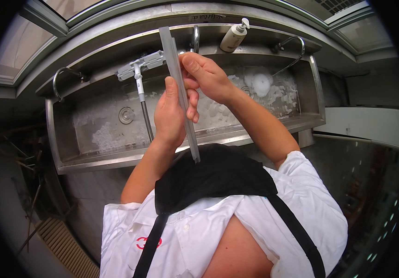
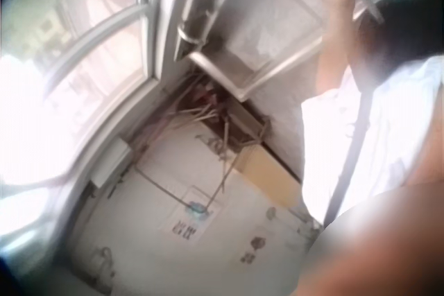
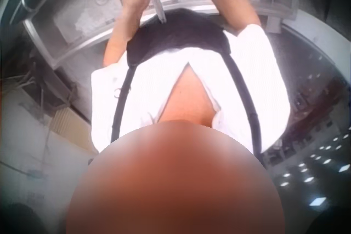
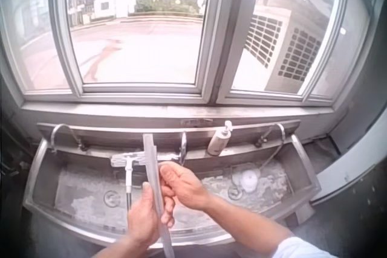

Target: The person assembles a mop by inserting a white plastic rod into the mop head, then rinses the assembled mop under running water in a stainless steel sink. The person handles the mop head and rod, aligning and securing the components before rinsing.

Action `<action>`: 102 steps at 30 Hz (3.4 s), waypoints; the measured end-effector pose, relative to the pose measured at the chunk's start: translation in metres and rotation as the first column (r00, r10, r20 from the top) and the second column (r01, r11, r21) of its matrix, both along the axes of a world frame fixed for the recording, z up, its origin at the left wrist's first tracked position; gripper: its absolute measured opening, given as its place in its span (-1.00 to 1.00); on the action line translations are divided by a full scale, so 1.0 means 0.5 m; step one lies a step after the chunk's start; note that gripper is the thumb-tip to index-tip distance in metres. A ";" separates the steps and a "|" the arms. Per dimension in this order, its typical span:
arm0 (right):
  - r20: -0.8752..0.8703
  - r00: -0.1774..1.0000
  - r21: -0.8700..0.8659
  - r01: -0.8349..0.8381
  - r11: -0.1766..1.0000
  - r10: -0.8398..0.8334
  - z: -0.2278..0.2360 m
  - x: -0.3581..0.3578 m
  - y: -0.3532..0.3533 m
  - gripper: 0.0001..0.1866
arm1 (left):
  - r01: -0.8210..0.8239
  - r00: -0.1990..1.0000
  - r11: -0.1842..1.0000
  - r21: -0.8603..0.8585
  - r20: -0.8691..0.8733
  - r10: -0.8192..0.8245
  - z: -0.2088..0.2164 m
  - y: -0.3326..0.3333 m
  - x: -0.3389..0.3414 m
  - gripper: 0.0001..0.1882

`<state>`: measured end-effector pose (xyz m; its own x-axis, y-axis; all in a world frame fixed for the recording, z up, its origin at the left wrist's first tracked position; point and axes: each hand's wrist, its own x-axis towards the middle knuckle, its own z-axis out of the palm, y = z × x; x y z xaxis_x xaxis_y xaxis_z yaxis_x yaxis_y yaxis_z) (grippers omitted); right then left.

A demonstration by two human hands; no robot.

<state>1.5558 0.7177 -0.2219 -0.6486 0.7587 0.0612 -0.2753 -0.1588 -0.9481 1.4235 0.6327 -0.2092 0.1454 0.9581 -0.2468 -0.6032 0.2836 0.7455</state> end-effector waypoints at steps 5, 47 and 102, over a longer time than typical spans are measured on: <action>0.136 0.959 0.115 0.234 0.965 -0.249 -0.010 -0.008 -0.077 -0.58 | -0.079 0.986 0.977 0.197 0.162 0.047 -0.017 0.018 -0.025 -0.38; 0.349 0.811 0.712 0.097 0.696 -0.470 -0.111 0.068 -0.158 -0.67 | 0.014 1.000 0.784 0.621 -0.027 0.004 0.021 0.004 -0.071 -0.27; 0.156 0.860 0.866 0.118 0.486 -0.486 0.053 0.098 -0.319 -0.77 | 0.606 0.552 0.525 0.598 -0.791 0.264 -0.079 -0.180 -0.023 -0.74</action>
<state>1.6049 0.5580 -0.1955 -0.4989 0.6393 0.5852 0.2153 0.7455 -0.6308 1.4123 0.5425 -0.2489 0.5197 0.7407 0.4257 0.2663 -0.6139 0.7431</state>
